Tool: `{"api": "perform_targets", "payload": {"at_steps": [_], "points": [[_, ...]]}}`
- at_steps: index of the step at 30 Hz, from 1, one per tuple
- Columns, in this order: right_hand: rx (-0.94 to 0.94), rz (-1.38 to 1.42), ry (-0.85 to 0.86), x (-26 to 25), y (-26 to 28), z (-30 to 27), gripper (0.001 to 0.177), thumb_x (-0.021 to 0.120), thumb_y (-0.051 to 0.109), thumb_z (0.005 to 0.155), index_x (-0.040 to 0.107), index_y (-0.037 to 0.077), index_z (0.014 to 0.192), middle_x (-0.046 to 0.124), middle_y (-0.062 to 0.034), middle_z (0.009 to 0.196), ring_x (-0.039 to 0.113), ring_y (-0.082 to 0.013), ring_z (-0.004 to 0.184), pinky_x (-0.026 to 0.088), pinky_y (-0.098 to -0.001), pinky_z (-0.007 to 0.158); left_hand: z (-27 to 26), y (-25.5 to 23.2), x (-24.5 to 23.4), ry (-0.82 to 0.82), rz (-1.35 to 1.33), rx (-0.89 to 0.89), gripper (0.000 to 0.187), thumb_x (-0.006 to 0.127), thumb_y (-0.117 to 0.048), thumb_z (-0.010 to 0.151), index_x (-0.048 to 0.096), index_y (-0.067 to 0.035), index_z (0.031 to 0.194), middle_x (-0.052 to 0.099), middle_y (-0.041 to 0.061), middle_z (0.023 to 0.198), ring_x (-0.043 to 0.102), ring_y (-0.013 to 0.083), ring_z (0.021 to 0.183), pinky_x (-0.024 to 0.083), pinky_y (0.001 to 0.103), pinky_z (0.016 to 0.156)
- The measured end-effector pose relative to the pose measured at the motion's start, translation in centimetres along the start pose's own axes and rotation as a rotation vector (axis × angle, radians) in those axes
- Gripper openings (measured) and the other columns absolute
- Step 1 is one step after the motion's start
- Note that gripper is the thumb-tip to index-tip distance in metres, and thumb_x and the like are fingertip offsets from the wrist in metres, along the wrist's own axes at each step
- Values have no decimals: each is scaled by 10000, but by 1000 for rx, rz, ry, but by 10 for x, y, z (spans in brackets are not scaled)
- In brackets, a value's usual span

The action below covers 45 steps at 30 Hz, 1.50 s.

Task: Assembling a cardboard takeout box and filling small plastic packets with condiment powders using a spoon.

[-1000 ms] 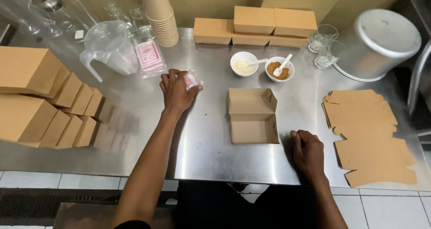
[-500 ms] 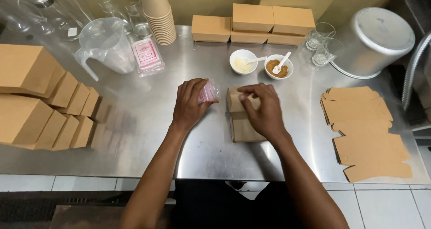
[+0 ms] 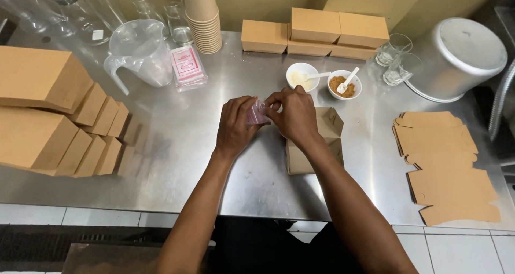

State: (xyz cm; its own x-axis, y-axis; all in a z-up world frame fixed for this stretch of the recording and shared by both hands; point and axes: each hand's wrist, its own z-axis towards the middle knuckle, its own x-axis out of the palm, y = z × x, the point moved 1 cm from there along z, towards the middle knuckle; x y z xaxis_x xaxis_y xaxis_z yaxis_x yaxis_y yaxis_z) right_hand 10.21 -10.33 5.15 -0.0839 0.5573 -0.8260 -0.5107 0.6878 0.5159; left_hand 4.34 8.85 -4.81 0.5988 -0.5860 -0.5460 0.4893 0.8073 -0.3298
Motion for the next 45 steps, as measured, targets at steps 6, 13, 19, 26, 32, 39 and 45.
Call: {"api": "perform_targets", "payload": {"at_steps": [6,13,19,26,32,39,45], "points": [[5,-17,24,-8,13,-3,142,916,63,942,922,98,1079,801,-94,893,689,-332,1008,605,-500,919,1,-2,1,-31,-12,20,670,989,-307,995,645,-68,1519,688,119,1362,725,333,1262,597,500,1077],[-13,-80,73,2,5,4,162,954,98,881,915,169,1022,799,-13,866,687,-291,1018,609,-478,928,-4,5,6,-55,-4,36,656,991,-282,993,658,-53,1510,697,124,1362,730,331,1258,600,483,1077],[34,21,111,-6,15,-3,110,848,62,998,885,92,1096,848,-113,977,707,-357,1076,617,-519,959,3,-8,-6,-77,-32,2,651,982,-303,1009,659,-46,1512,695,119,1353,725,334,1251,598,476,1061],[30,66,100,-19,22,0,53,801,78,1058,833,82,1101,862,-140,1011,714,-344,1039,624,-512,920,7,-6,-6,-71,-37,-37,673,977,-324,1006,655,-41,1525,694,116,1348,723,323,1251,600,466,1051],[87,194,77,-18,17,-1,107,758,60,1080,765,70,1186,851,-173,1062,730,-319,1015,619,-498,921,7,-8,-6,-56,-38,-79,686,971,-334,1010,656,-27,1537,706,133,1364,728,326,1248,601,463,1057],[110,357,11,-11,3,-2,253,863,69,996,745,87,1219,890,-124,1010,665,-232,941,590,-423,900,7,-8,-6,-44,-26,-89,690,965,-325,1015,645,-14,1541,715,160,1373,736,351,1251,610,483,1059],[178,546,-89,-17,-13,-3,283,918,69,981,800,78,1238,900,-109,977,738,-133,860,677,-307,808,6,-5,-3,-45,18,-125,720,958,-398,1011,660,-19,1546,719,149,1375,737,337,1249,613,476,1050]]}}
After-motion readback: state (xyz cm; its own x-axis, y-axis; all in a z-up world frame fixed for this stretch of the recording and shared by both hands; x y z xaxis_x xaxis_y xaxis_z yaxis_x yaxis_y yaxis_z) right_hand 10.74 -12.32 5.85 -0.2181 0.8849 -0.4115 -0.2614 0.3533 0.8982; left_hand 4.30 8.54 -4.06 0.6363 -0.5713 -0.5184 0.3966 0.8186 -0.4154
